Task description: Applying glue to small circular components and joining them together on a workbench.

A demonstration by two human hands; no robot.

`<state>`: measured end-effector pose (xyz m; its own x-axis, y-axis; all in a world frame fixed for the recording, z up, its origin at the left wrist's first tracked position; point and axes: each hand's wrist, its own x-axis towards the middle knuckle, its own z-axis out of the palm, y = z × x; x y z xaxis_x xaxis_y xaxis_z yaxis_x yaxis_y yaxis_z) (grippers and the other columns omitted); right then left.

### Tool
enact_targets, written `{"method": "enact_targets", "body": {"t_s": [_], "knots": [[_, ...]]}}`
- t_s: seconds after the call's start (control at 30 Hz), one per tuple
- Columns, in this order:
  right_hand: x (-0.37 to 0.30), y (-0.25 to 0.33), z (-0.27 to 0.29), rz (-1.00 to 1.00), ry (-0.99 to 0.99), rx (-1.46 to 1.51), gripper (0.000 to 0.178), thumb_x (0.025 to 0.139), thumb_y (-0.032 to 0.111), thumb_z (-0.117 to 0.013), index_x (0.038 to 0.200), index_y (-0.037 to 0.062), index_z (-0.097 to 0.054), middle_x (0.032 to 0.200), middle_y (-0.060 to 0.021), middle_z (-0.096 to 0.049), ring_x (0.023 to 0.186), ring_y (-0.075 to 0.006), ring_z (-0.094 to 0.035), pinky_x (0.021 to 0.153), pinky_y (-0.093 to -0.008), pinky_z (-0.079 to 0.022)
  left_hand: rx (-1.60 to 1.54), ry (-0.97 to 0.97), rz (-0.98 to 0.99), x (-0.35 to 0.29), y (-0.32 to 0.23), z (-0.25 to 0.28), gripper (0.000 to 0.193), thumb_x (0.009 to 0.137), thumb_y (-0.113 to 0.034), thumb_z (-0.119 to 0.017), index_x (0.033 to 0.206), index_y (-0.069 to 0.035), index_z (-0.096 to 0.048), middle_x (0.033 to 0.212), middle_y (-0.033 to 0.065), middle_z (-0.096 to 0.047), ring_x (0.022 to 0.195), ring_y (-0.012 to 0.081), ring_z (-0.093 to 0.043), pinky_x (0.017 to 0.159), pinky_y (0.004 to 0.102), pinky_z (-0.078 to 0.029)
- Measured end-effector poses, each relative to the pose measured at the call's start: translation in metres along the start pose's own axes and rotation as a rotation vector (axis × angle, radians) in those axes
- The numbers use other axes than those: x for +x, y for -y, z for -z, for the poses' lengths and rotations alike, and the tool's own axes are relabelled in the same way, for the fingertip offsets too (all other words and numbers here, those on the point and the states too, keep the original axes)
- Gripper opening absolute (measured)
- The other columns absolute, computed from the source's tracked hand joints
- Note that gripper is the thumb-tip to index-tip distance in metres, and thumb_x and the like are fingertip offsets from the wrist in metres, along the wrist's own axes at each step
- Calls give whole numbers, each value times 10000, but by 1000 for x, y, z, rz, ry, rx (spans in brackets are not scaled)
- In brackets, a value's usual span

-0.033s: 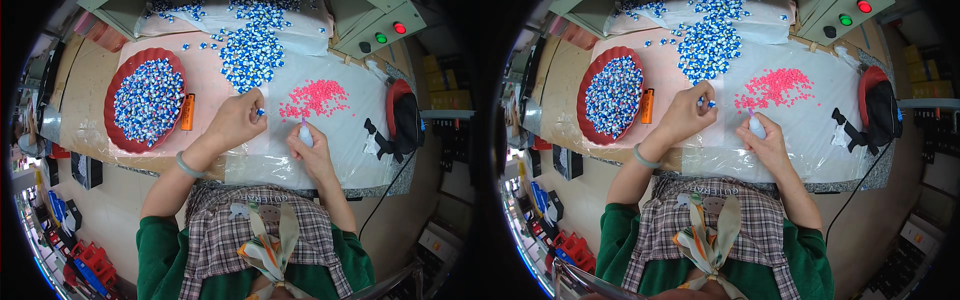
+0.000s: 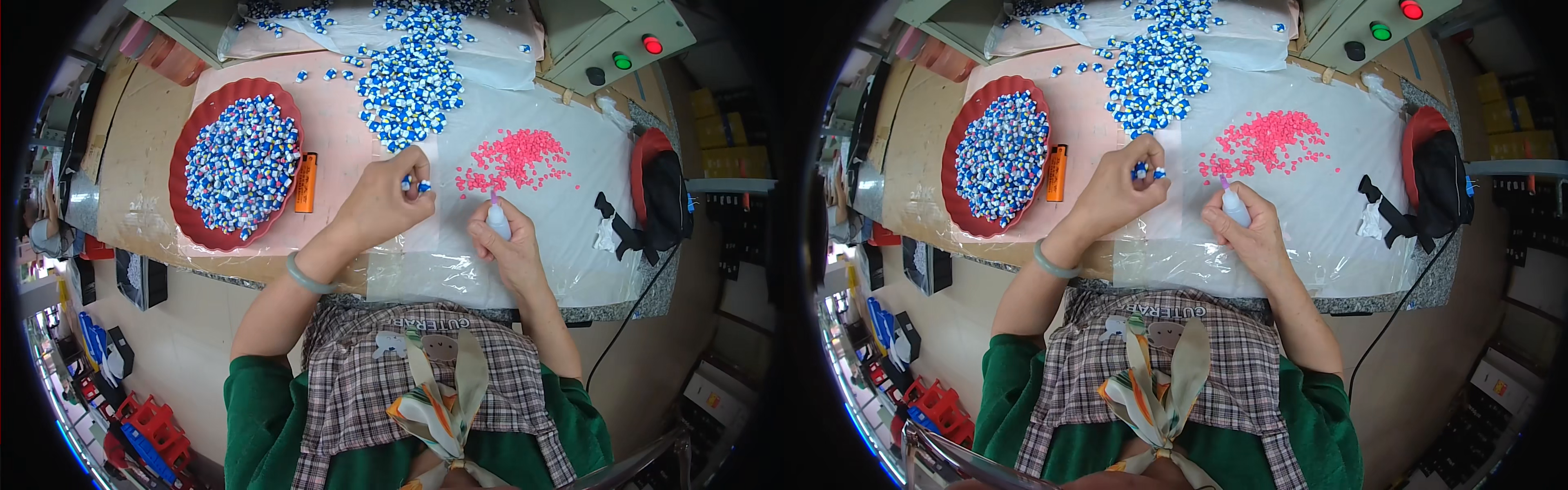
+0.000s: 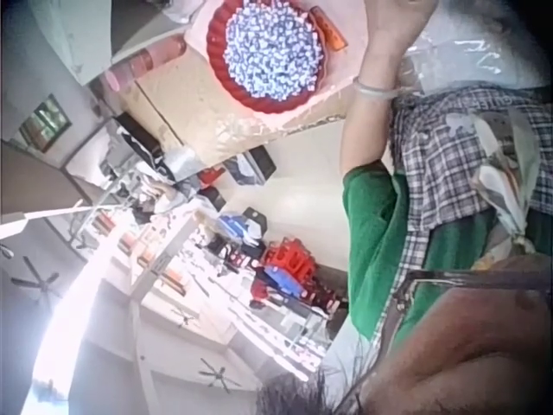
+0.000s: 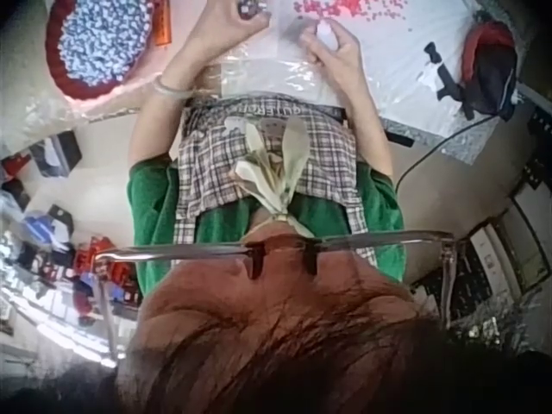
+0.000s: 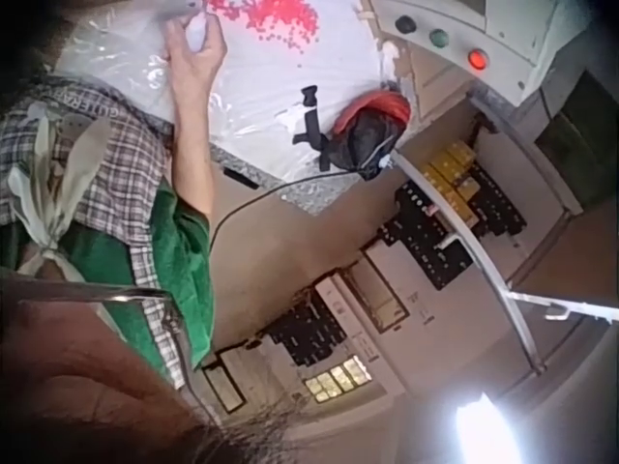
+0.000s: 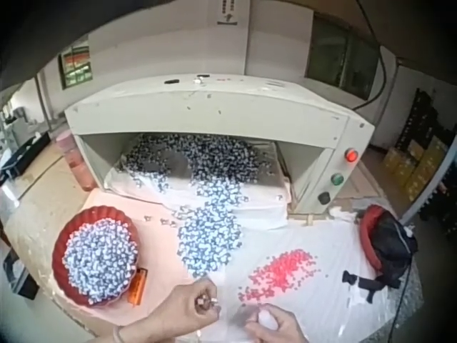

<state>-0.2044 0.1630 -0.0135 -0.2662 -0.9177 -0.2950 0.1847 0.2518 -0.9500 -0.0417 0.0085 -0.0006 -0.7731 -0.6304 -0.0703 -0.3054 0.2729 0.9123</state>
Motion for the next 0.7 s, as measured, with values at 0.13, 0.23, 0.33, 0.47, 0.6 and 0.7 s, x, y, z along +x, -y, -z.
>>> {"method": "enact_targets", "body": {"t_s": [0.13, 0.23, 0.33, 0.47, 0.6, 0.7], "knots": [[-1, 13, 0, 11, 21, 104, 168, 898, 167, -634, 1003, 84, -533, 818, -19, -560, 596, -58, -488, 471, -188, -322, -291, 34, 34, -18, 11, -3, 126, 821, -29, -584, 917, -68, -512, 768, -31, -486, 687, 35, -432, 592, 219, -367], [-1, 12, 10, 28, 12, 213, 230, 892, 195, -617, 1062, 79, -515, 871, -48, -572, 621, -79, -513, 456, -188, -322, -503, 6, 31, -28, 6, -6, 100, 866, -61, -613, 957, -51, -576, 772, -47, -509, 676, 24, -414, 586, 197, -332], [-2, 15, 12, 104, -40, 181, 262, 893, 198, -611, 1084, 49, -511, 885, -70, -588, 629, -99, -541, 439, -191, -342, -590, 102, 192, -39, 4, -7, 146, 907, -101, -627, 1027, -20, -639, 748, -53, -504, 656, 22, -394, 557, 194, -302], [-2, 8, 24, 196, -69, 146, 244, 914, 153, -607, 1086, 1, -526, 887, -106, -617, 601, -111, -563, 433, -196, -390, -903, 137, 320, -50, 10, -17, 209, 941, -125, -602, 1104, -7, -657, 742, -51, -525, 634, 23, -394, 524, 181, -266], [-3, 15, 14, 277, -185, 122, 228, 931, 139, -603, 1095, -8, -540, 893, -125, -633, 574, -104, -557, 441, -199, -402, -1049, 79, 417, -52, -3, -21, 248, 949, -120, -592, 1165, -10, -641, 762, -30, -576, 618, 26, -401, 518, 176, -271], [-7, 23, 6, 335, -206, 61, 270, 940, 152, -603, 1143, -14, -538, 928, -138, -643, 582, -101, -564, 449, -203, -411, -994, 79, 309, -56, 5, -28, 270, 948, -124, -595, 1192, -15, -632, 816, -3, -630, 623, 25, -409, 522, 179, -291]]}}
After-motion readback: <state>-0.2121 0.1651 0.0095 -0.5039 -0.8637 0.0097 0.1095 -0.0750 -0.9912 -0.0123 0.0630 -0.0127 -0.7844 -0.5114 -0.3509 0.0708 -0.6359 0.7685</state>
